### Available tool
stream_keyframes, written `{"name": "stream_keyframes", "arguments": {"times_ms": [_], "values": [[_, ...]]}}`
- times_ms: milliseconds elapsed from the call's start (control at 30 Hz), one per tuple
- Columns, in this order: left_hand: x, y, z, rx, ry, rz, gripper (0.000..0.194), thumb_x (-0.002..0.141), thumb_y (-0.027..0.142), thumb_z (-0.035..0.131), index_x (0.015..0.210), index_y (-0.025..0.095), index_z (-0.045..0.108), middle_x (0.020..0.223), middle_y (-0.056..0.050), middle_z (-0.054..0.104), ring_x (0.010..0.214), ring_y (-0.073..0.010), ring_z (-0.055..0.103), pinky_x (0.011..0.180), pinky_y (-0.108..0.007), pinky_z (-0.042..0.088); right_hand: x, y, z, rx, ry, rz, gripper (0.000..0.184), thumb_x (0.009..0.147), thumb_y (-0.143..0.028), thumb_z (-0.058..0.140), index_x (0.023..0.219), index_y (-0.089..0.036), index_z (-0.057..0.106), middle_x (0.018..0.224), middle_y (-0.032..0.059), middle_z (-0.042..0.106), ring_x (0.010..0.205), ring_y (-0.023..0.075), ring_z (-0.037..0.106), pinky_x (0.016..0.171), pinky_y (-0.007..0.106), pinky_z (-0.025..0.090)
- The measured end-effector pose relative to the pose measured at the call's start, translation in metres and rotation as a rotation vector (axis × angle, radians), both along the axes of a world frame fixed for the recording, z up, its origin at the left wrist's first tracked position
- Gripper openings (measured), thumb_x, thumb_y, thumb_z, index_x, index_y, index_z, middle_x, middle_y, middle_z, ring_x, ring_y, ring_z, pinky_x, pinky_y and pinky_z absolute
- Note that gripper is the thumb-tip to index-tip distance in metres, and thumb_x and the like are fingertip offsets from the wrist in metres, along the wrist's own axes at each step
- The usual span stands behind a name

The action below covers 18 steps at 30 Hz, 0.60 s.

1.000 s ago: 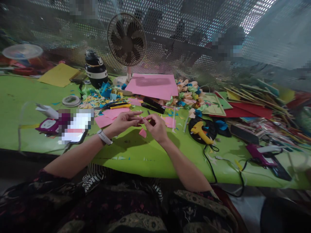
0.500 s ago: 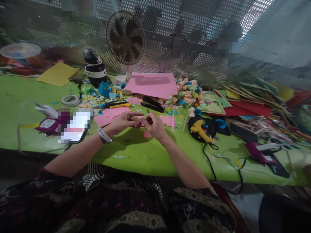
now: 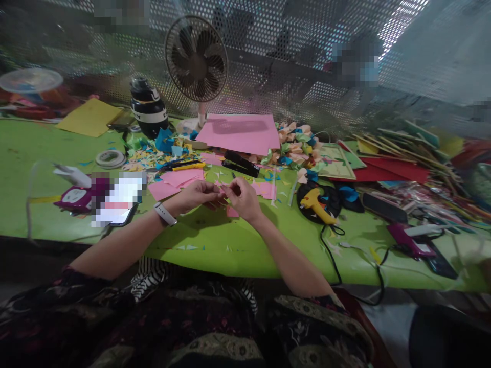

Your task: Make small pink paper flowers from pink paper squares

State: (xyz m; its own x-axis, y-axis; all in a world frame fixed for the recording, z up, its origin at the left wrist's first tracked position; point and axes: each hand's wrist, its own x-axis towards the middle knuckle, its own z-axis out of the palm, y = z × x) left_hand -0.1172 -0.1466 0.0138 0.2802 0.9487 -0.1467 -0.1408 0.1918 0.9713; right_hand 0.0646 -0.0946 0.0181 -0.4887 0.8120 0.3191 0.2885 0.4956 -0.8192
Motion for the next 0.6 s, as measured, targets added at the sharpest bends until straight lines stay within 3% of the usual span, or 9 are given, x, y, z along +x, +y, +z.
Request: {"name": "stream_keyframes", "arguments": {"times_ms": [267,400,600], "values": [[0.0012,0.0018,-0.0044,0.009,-0.078,0.016,0.032,0.075,0.037,0.085,0.086,0.010,0.072,0.081,-0.009,0.077,0.074,-0.0139,0.073,0.076,-0.028,0.060,0.0014,0.0015,0.0038,0.006,-0.058,-0.020,0.055,0.083,-0.077,0.056,0.076,-0.023,0.050,0.067,-0.0007,0.054,0.061,0.0141,0.049,0.057,0.029,0.038],[0.0005,0.0027,-0.0060,0.005,-0.124,0.025,0.033,0.073,0.037,0.086,0.085,0.010,0.071,0.080,-0.009,0.077,0.073,-0.0141,0.073,0.080,-0.031,0.060,0.0014,0.0052,0.0010,0.027,-0.146,0.055,0.062,0.085,-0.083,0.045,0.072,-0.023,0.050,0.064,-0.0007,0.053,0.059,0.0137,0.045,0.057,0.029,0.034],[-0.0026,0.0045,-0.0049,0.007,-0.126,0.006,0.038,0.068,0.041,0.089,0.084,0.011,0.071,0.078,-0.009,0.077,0.072,-0.0137,0.073,0.074,-0.028,0.060,0.0019,0.0049,0.0024,0.002,-0.103,0.072,0.060,0.085,-0.081,0.047,0.072,-0.022,0.050,0.064,-0.0008,0.051,0.060,0.0141,0.046,0.057,0.029,0.035]]}}
